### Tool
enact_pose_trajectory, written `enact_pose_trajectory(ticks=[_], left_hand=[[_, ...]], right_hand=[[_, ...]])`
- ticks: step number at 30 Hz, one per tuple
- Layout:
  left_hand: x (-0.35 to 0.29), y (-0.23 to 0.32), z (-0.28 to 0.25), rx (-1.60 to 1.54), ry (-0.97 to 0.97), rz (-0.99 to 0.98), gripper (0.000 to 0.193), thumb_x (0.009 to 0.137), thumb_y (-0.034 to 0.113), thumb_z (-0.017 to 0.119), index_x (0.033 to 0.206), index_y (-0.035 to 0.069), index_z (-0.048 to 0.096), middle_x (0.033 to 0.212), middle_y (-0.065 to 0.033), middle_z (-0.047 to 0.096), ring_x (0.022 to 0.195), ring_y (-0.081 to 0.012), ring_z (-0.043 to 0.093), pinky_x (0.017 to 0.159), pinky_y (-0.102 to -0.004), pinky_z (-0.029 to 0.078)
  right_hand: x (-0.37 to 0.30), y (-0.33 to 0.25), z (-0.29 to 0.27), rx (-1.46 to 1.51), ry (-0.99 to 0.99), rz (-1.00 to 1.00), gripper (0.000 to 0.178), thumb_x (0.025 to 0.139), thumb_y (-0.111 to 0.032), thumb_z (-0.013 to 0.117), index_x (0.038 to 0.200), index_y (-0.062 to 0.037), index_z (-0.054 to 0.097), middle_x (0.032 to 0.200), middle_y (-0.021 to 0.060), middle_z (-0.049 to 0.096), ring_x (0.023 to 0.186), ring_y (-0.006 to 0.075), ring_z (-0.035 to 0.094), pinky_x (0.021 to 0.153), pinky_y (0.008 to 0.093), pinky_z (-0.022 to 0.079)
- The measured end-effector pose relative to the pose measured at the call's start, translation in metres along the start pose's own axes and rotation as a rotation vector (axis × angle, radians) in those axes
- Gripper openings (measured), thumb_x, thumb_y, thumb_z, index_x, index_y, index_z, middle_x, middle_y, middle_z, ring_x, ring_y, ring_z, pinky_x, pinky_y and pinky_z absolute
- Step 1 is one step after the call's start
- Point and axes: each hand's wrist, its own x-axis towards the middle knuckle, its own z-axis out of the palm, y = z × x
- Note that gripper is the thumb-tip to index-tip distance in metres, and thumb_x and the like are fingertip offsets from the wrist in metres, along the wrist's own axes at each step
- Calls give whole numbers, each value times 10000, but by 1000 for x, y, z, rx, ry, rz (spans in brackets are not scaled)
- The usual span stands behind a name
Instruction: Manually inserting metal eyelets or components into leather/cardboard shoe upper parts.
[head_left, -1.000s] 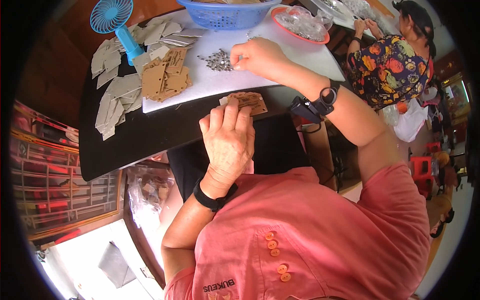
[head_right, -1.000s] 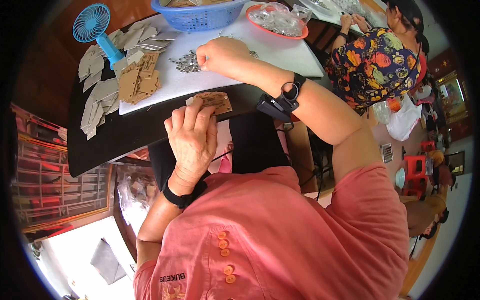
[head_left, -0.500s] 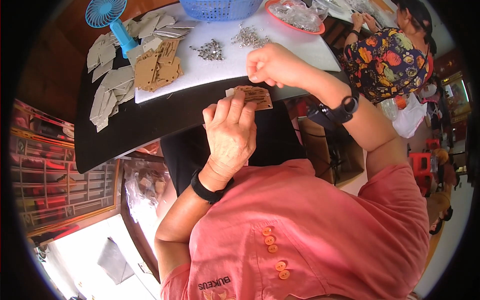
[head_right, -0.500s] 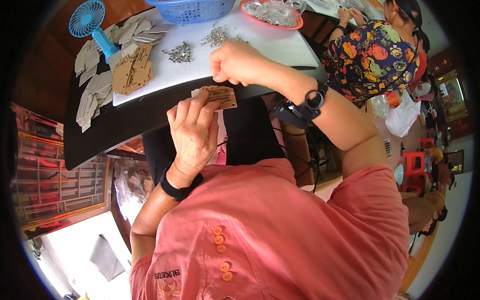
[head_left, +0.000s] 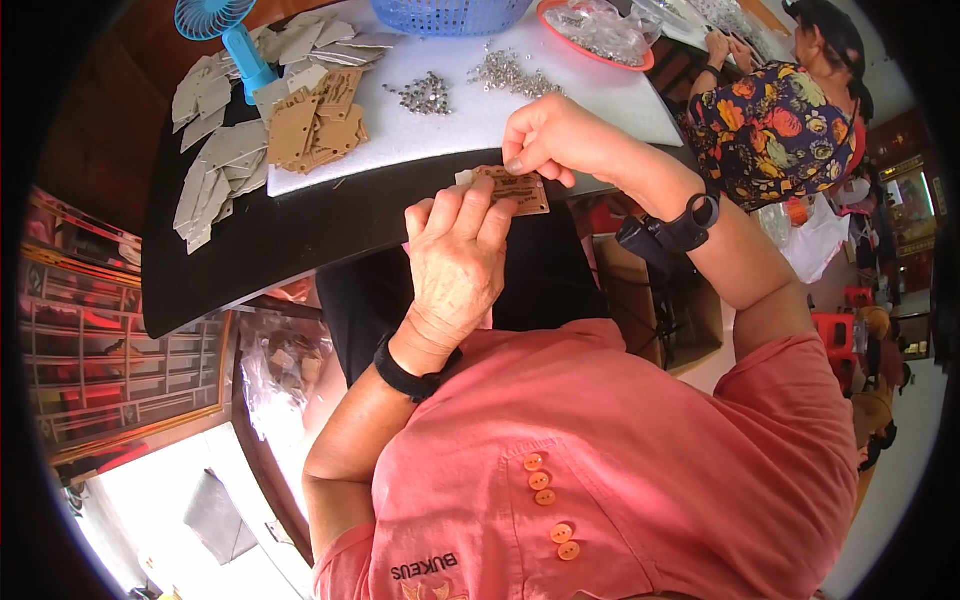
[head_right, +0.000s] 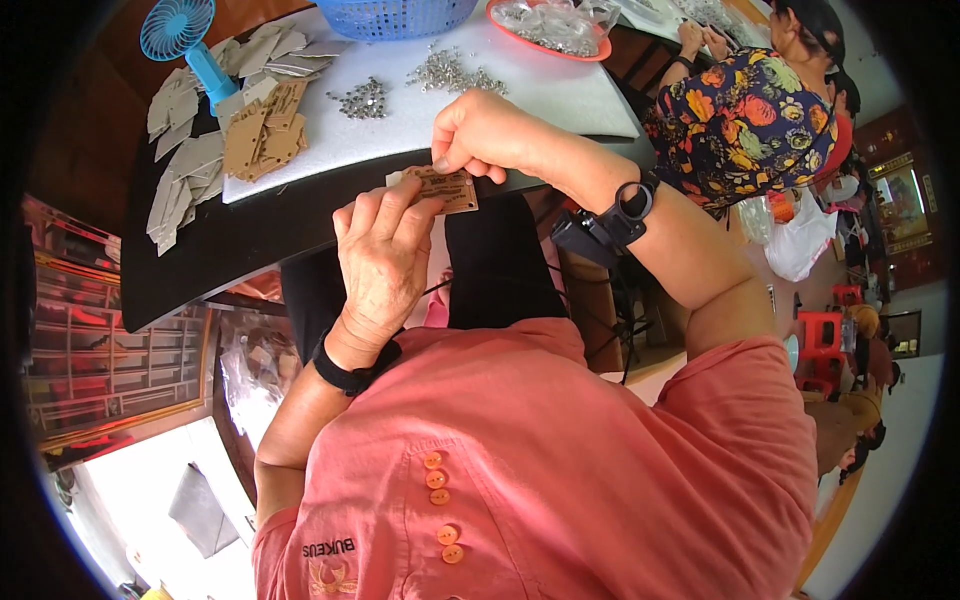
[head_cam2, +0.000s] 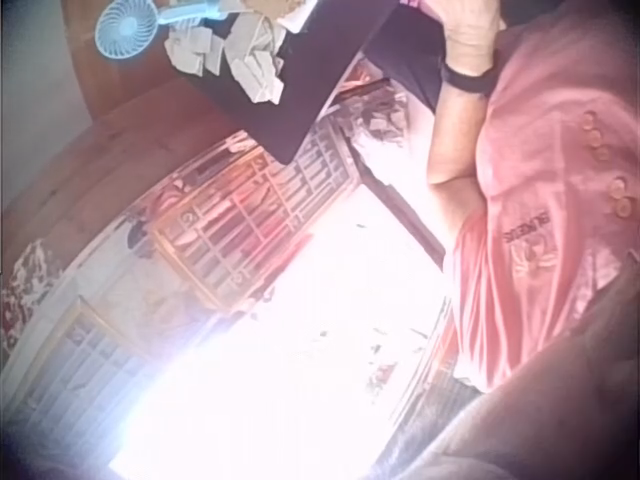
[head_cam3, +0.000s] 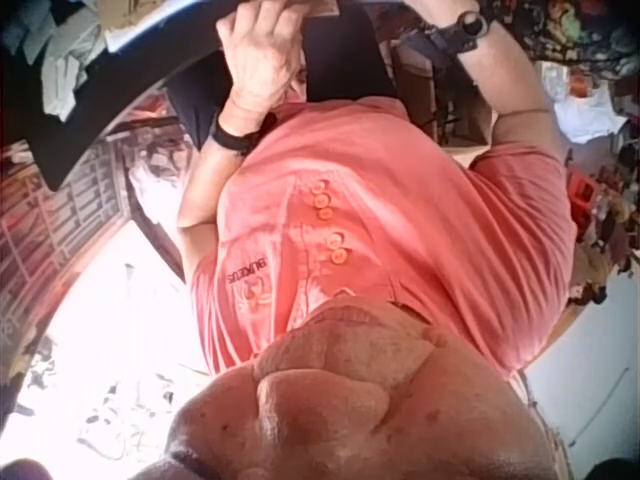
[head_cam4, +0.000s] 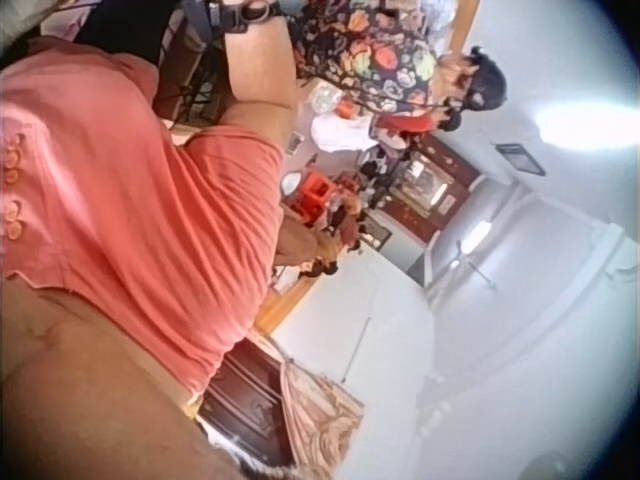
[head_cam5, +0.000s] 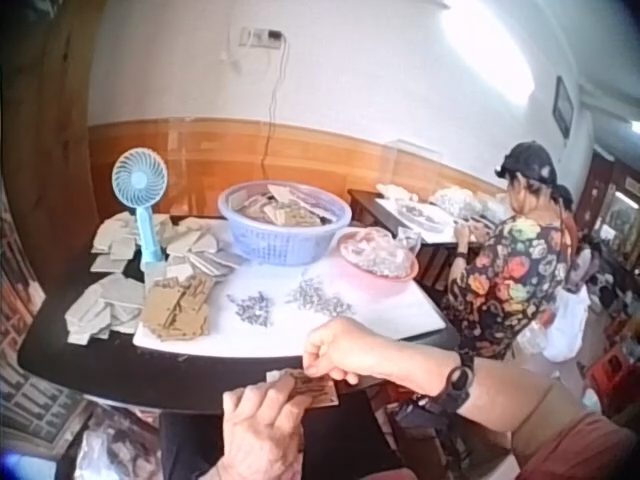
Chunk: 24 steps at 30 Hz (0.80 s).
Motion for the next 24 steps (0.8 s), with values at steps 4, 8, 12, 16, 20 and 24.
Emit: enact_pose_trajectory(ticks=[4,8,12,16,20,24], left_hand=[[0,-6,2,-14,15,22,391,686,0,695,1055,124,667,1158,-26,620,967,-223,565,831,-367,390],[0,-7,2,-7,-1,11,385,684,-4,703,1048,120,670,1161,-30,625,994,-225,568,847,-371,394],[4,-10,1,-13,-3,21,397,680,-8,700,1057,112,665,1174,-41,623,999,-236,568,849,-376,397],[1,-9,0,-31,-21,18,407,679,-11,692,1065,111,660,1186,-49,616,990,-239,566,834,-373,396],[0,-10,1,-17,-6,37,387,675,-19,677,1042,102,655,1163,-53,617,959,-239,562,808,-377,396],[4,-9,-1,-17,-4,22,378,666,-24,672,1025,93,654,1154,-53,618,954,-240,561,802,-378,399]], right_hand=[[3,-6,-4,41,-74,43,76,798,-41,660,760,14,625,480,22,493,376,89,415,390,260,319],[7,-11,-4,-56,-102,45,91,807,-52,649,747,2,607,467,32,479,373,91,413,390,265,313],[12,-8,-6,-96,-113,20,93,821,-69,650,763,-12,605,498,33,497,403,87,435,372,258,325],[10,-12,-4,-142,-138,11,99,828,-99,656,801,-16,608,538,30,519,433,85,460,382,255,357],[25,-30,-7,-338,52,-64,101,825,-164,667,879,-78,663,581,18,551,471,97,495,408,265,382],[57,-24,4,-445,244,-270,102,807,-175,672,899,-133,686,646,26,602,523,133,557,463,305,424]])
